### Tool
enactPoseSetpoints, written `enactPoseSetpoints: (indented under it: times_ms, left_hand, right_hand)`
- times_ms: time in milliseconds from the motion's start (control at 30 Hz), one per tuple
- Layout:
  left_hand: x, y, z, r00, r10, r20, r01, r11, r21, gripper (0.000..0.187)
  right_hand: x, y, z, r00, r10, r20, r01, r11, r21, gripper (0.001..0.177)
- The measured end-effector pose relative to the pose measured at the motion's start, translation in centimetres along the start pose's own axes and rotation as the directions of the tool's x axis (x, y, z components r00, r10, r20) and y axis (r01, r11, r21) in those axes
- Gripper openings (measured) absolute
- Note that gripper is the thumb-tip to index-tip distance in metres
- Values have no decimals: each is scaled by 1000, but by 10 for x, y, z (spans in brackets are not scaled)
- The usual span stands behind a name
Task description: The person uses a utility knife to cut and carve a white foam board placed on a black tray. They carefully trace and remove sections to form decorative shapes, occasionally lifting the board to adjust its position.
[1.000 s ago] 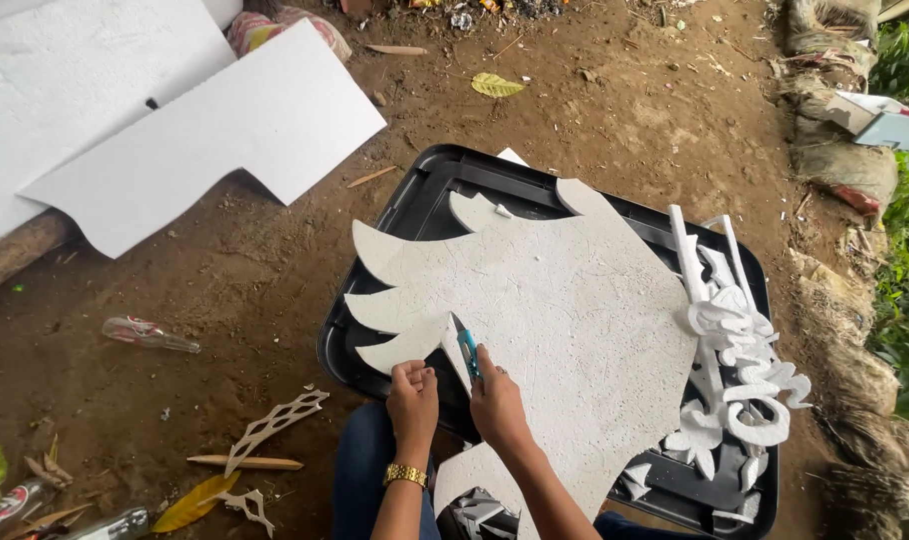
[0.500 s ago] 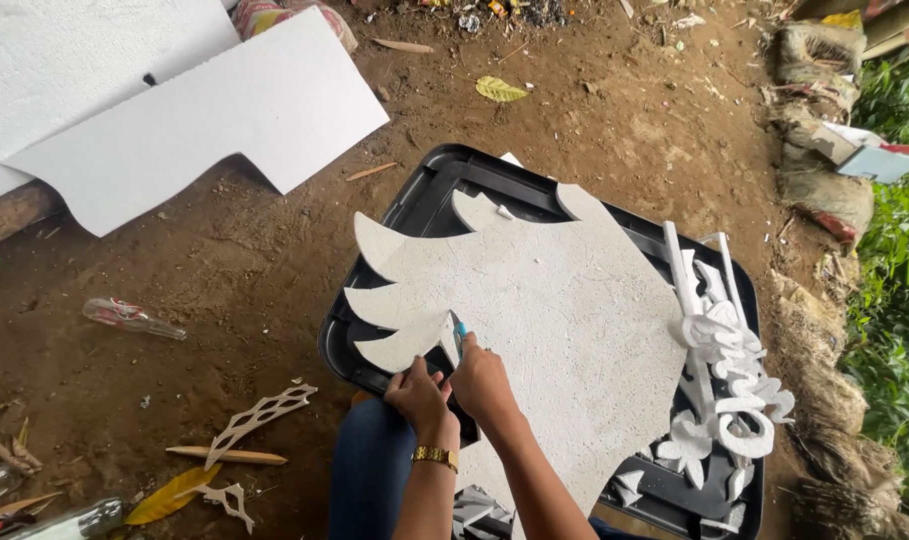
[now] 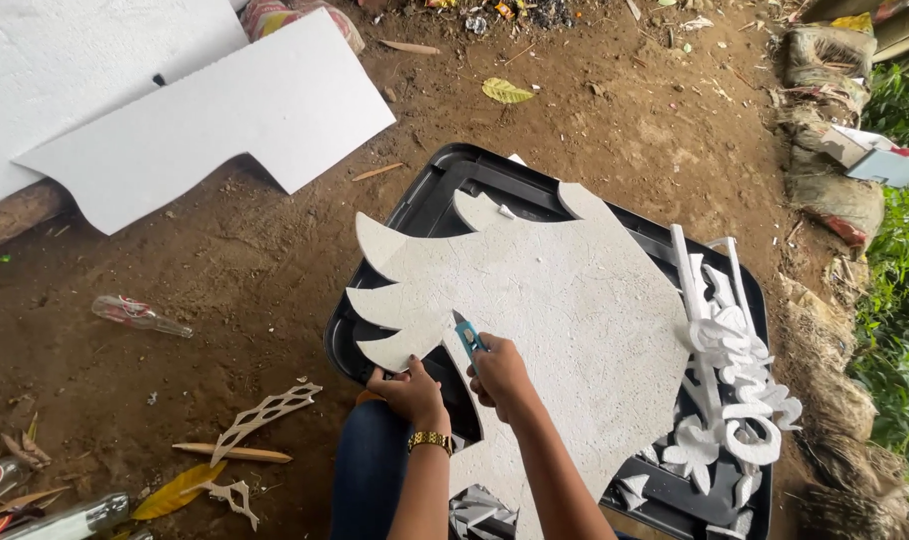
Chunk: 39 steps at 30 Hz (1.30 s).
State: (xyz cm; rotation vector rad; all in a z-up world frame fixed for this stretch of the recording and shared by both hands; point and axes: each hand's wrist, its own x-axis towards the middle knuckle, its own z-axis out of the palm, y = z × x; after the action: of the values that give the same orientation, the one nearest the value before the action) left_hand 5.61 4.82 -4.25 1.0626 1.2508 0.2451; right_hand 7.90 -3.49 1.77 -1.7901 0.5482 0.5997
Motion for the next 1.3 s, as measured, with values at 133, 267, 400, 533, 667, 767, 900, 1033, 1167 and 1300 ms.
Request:
enactPoseSetpoints:
  times_ms: [133,267,400,533,667,767,900,1033,1167,1300]
  left_hand:
    - [13,-14,4,999,33,13,-33,998,51,52]
    - [22,-21,2,998,18,63,-23,995,93,53]
    - [34,-38,6,984,164,63,-173,965,199,52]
    - [12,-17,0,979,181,96,-198,957,210,53]
    - [0,0,-2,987,133,96,-140,987,77,56]
    - [-1,11,1,985,114,132,-112,994,-18,55]
    - [4,6,3,989,122,80,-124,992,23,45]
    - [12,2,6,992,113,64,-113,994,-11,49]
    - [23,-5,5,987,153,56,-156,986,56,57]
    - [8,8,4,994,99,49,-98,995,-14,47]
  right_hand:
    - [22,7,0,1000,2,-13,-1,999,49,51]
    - [21,-9,6,998,38,-39,-38,999,13,50]
    - [24,-18,16,997,2,-78,-21,967,-252,48]
    - [7,-24,27,985,-159,-62,81,757,-648,41]
    - [-36,-37,35,981,-183,-63,87,708,-701,51]
    - [-42,-38,36,974,-225,-29,152,743,-651,55]
    - [-52,-43,36,972,-236,-1,178,734,-656,58]
    - [-45,-40,40,953,-302,22,246,732,-635,55]
    - [-25,-23,48,939,-344,-6,262,726,-636,51]
    - [-41,-17,40,945,-327,3,253,723,-643,52]
